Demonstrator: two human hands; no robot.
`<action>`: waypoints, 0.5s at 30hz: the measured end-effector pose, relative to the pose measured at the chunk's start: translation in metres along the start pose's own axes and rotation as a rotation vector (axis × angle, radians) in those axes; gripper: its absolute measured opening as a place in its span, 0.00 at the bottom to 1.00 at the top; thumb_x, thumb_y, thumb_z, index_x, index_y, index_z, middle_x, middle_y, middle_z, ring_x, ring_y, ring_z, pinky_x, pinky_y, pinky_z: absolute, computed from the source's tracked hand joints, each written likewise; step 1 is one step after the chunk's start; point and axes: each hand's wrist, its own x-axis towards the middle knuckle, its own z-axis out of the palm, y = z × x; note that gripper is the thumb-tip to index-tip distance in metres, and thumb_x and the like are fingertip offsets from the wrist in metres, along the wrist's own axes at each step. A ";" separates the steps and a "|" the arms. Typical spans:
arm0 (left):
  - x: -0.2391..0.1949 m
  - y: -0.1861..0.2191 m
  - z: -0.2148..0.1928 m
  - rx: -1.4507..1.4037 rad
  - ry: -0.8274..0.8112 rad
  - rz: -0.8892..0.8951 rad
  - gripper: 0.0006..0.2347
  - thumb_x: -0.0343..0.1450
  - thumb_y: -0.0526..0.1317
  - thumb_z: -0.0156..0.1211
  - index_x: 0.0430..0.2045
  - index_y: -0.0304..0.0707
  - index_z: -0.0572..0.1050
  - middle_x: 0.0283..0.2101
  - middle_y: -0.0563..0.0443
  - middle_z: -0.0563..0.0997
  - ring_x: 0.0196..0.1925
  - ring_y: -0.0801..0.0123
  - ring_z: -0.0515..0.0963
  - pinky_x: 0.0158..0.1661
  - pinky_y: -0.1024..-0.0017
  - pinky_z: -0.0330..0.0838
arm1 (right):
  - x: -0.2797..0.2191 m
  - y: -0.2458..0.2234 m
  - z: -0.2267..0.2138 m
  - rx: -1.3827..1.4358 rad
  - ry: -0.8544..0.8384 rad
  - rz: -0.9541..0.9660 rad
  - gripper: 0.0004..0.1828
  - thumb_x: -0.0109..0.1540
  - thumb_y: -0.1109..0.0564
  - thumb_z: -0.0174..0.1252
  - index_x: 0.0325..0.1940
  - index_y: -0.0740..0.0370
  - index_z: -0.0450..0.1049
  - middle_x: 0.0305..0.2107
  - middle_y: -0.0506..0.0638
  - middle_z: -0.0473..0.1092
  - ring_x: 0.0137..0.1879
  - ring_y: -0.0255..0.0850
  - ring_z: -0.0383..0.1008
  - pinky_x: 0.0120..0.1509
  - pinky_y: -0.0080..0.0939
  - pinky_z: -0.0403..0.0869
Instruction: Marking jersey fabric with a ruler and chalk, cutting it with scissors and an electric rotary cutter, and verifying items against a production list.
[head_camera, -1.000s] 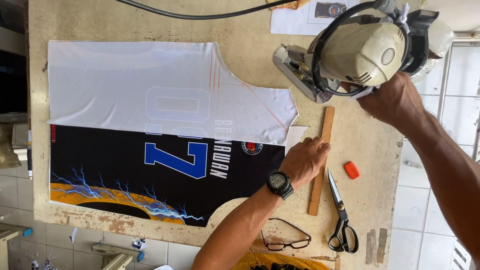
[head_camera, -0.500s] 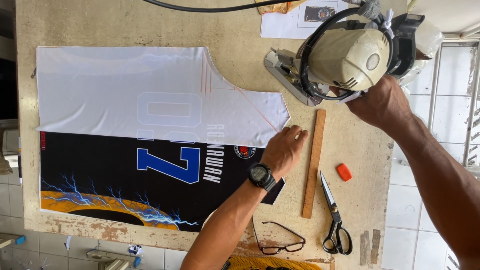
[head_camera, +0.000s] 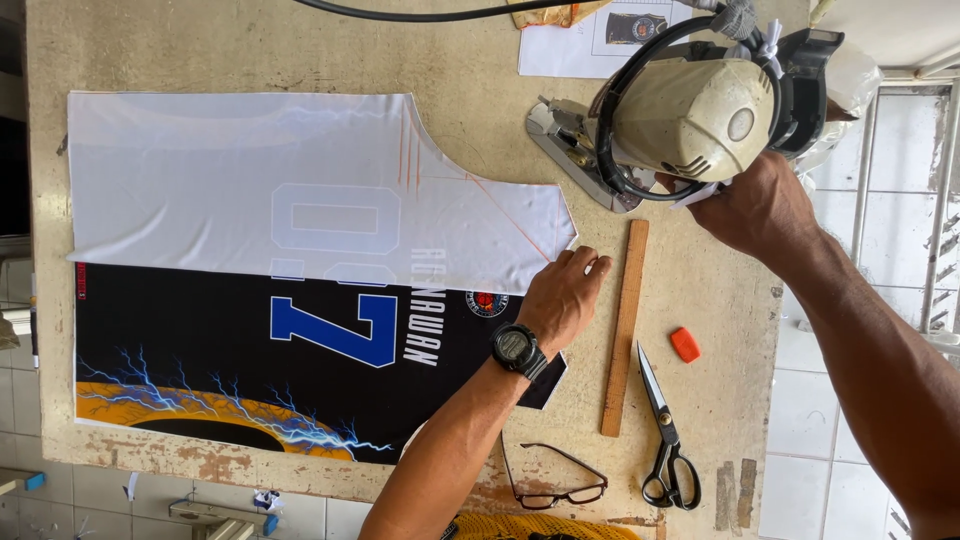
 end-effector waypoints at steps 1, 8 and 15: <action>0.000 -0.001 0.000 0.001 0.001 -0.001 0.19 0.71 0.22 0.63 0.58 0.29 0.75 0.54 0.37 0.78 0.51 0.48 0.80 0.48 0.58 0.83 | 0.000 0.000 0.001 0.000 0.000 -0.002 0.24 0.74 0.52 0.70 0.63 0.78 0.77 0.46 0.68 0.82 0.51 0.64 0.85 0.41 0.55 0.83; -0.006 0.002 -0.005 0.002 0.010 -0.040 0.20 0.70 0.23 0.65 0.58 0.30 0.75 0.54 0.38 0.78 0.50 0.48 0.80 0.46 0.57 0.83 | 0.035 -0.025 0.005 0.073 -0.126 0.103 0.24 0.77 0.56 0.62 0.67 0.81 0.69 0.43 0.74 0.79 0.38 0.61 0.85 0.31 0.48 0.86; -0.017 -0.010 -0.017 0.035 0.016 -0.051 0.15 0.74 0.30 0.61 0.56 0.38 0.74 0.50 0.45 0.76 0.54 0.48 0.86 0.42 0.61 0.87 | 0.150 -0.052 0.109 0.180 -0.108 0.467 0.14 0.63 0.47 0.62 0.42 0.60 0.74 0.32 0.60 0.80 0.45 0.68 0.83 0.45 0.77 0.76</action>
